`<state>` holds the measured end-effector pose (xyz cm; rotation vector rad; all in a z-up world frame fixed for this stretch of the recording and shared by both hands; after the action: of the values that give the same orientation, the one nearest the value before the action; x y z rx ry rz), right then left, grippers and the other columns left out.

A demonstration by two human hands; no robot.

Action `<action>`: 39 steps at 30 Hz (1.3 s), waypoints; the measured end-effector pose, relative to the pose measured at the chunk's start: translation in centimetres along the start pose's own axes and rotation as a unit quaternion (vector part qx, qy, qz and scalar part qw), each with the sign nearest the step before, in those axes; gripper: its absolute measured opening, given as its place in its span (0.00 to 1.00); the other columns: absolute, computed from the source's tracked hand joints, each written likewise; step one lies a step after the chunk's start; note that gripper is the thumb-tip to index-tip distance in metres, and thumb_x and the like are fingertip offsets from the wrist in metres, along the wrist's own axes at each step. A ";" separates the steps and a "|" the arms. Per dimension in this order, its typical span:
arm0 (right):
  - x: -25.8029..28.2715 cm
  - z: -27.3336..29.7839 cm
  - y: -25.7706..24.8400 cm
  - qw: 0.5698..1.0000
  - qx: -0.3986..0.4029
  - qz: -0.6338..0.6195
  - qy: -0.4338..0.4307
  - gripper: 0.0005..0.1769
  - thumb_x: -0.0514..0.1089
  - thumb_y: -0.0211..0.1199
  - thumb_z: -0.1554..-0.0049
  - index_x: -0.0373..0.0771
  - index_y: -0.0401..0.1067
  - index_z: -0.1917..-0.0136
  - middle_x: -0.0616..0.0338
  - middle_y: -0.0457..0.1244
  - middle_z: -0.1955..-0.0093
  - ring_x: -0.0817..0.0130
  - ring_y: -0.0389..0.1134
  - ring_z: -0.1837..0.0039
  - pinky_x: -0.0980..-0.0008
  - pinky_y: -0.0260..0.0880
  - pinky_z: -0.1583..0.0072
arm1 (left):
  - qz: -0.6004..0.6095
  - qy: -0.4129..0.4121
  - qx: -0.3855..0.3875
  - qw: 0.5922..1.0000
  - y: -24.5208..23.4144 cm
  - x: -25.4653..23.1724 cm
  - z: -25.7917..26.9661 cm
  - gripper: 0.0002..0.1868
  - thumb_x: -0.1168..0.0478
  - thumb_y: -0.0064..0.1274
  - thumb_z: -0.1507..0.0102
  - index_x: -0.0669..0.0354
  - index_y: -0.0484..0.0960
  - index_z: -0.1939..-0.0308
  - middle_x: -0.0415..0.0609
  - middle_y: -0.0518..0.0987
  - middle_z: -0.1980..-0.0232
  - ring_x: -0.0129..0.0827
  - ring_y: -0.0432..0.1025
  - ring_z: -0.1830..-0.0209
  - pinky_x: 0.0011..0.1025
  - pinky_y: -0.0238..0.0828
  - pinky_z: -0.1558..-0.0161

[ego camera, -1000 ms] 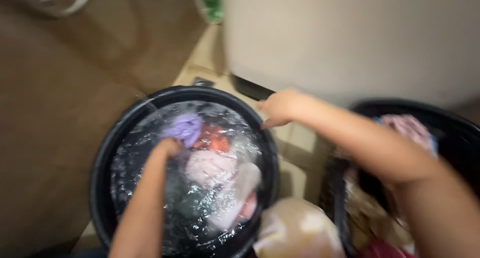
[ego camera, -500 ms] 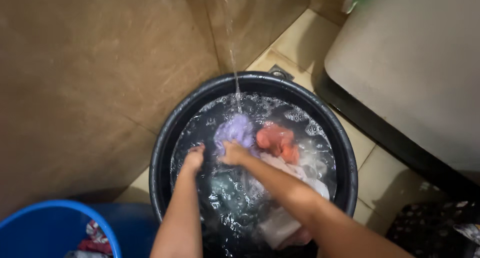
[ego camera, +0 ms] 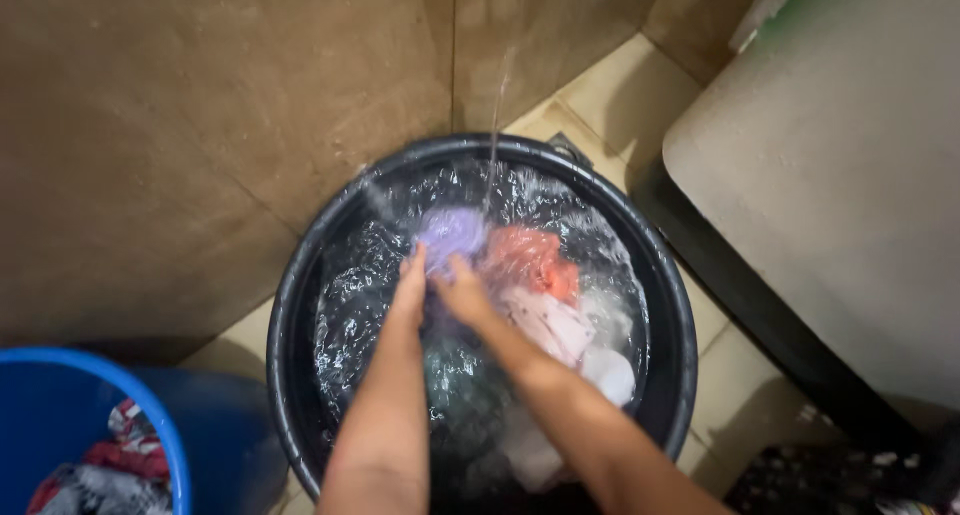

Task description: The person hand washes various pieces of clothing in a black basin filled with water from a wall tap. They scrub, rinse, and wring out each item, then transfer the washed clothes into a blue bucket.

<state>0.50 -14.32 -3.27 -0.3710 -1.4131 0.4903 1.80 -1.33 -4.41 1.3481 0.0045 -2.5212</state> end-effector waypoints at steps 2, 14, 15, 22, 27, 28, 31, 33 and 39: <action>1.1 -0.3 -0.2 0.998 0.033 0.053 -0.015 0.25 0.59 0.56 0.45 0.45 0.76 0.40 0.44 0.70 0.45 0.49 0.73 0.44 0.53 0.71 0.41 | 0.026 0.034 -0.028 0.999 -1.2 1.4 -1.2 0.46 0.30 0.52 0.38 0.61 0.69 0.28 0.52 0.73 0.29 0.40 0.68 0.32 0.38 0.66 0.37; -0.9 -1.2 -4.7 0.870 0.155 0.467 -0.027 0.31 0.42 0.56 0.39 0.50 0.59 0.24 0.44 0.62 0.32 0.46 0.58 0.24 0.28 0.43 0.25 | -0.434 0.154 -0.155 0.874 -7.1 -5.0 4.4 0.30 0.65 0.60 0.46 0.41 0.75 0.39 0.58 0.70 0.34 0.55 0.65 0.34 0.45 0.62 0.34; -1.5 -0.5 -3.7 0.888 0.164 0.426 -0.058 0.32 0.42 0.60 0.44 0.46 0.61 0.26 0.41 0.61 0.32 0.43 0.57 0.26 0.29 0.43 0.28 | -0.431 0.244 -0.137 0.858 -5.7 -5.0 4.4 0.33 0.66 0.59 0.49 0.42 0.76 0.39 0.56 0.70 0.34 0.54 0.65 0.32 0.45 0.62 0.32; -4.2 -1.3 -3.1 0.921 0.216 0.303 -0.116 0.13 0.50 0.62 0.43 0.42 0.80 0.51 0.49 0.69 0.49 0.53 0.71 0.45 0.53 0.70 0.40 | -0.709 0.134 -0.003 0.692 -2.0 -5.2 4.2 0.21 0.54 0.58 0.40 0.40 0.81 0.42 0.46 0.71 0.34 0.46 0.63 0.29 0.53 0.61 0.32; 2.5 -5.2 -10.9 0.913 0.147 -0.368 0.092 0.14 0.44 0.56 0.36 0.33 0.76 0.45 0.53 0.68 0.53 0.62 0.67 0.52 0.62 0.67 0.48 | -0.342 0.236 0.125 0.901 -3.7 -12.2 3.0 0.17 0.58 0.55 0.39 0.56 0.84 0.47 0.53 0.86 0.47 0.38 0.80 0.45 0.36 0.73 0.40; 5.6 -5.5 -12.1 0.887 0.147 -0.428 0.095 0.16 0.44 0.54 0.40 0.34 0.75 0.44 0.51 0.72 0.49 0.61 0.73 0.48 0.63 0.73 0.44 | -0.301 0.289 0.127 0.900 -3.2 -13.9 3.2 0.17 0.59 0.55 0.39 0.58 0.84 0.47 0.52 0.86 0.48 0.38 0.79 0.45 0.34 0.72 0.42; 13.5 -4.4 -15.7 0.783 0.247 -0.565 0.077 0.22 0.51 0.53 0.42 0.35 0.72 0.42 0.50 0.73 0.50 0.59 0.74 0.49 0.61 0.74 0.45 | -0.186 0.302 0.123 0.927 -0.4 -18.7 5.0 0.15 0.58 0.54 0.37 0.59 0.82 0.48 0.50 0.85 0.50 0.35 0.77 0.48 0.31 0.71 0.44; 15.9 -3.1 -16.7 0.813 0.228 -0.532 0.061 0.22 0.48 0.56 0.43 0.39 0.70 0.37 0.59 0.72 0.44 0.66 0.73 0.43 0.63 0.73 0.40 | -0.178 0.315 0.139 0.922 0.6 -21.5 7.1 0.13 0.60 0.56 0.38 0.60 0.82 0.51 0.50 0.84 0.52 0.36 0.76 0.49 0.31 0.71 0.45; 10.0 -7.3 -21.4 0.979 -0.089 0.058 -0.174 0.20 0.42 0.73 0.51 0.34 0.74 0.47 0.48 0.69 0.49 0.58 0.73 0.50 0.58 0.75 0.45 | -0.408 0.539 0.160 0.720 -0.4 -27.3 11.3 0.12 0.59 0.63 0.45 0.62 0.81 0.63 0.55 0.80 0.54 0.46 0.74 0.48 0.36 0.70 0.44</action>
<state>10.78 -26.77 15.48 -0.5326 -1.7894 0.5447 6.78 4.21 24.15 3.3464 0.5159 -1.7556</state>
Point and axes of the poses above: each hand's wrist, its own z-axis away from the middle knuckle, its own y-axis out of the palm, x = y × z, the point moved 2 cm from there along -z, towards the middle knuckle
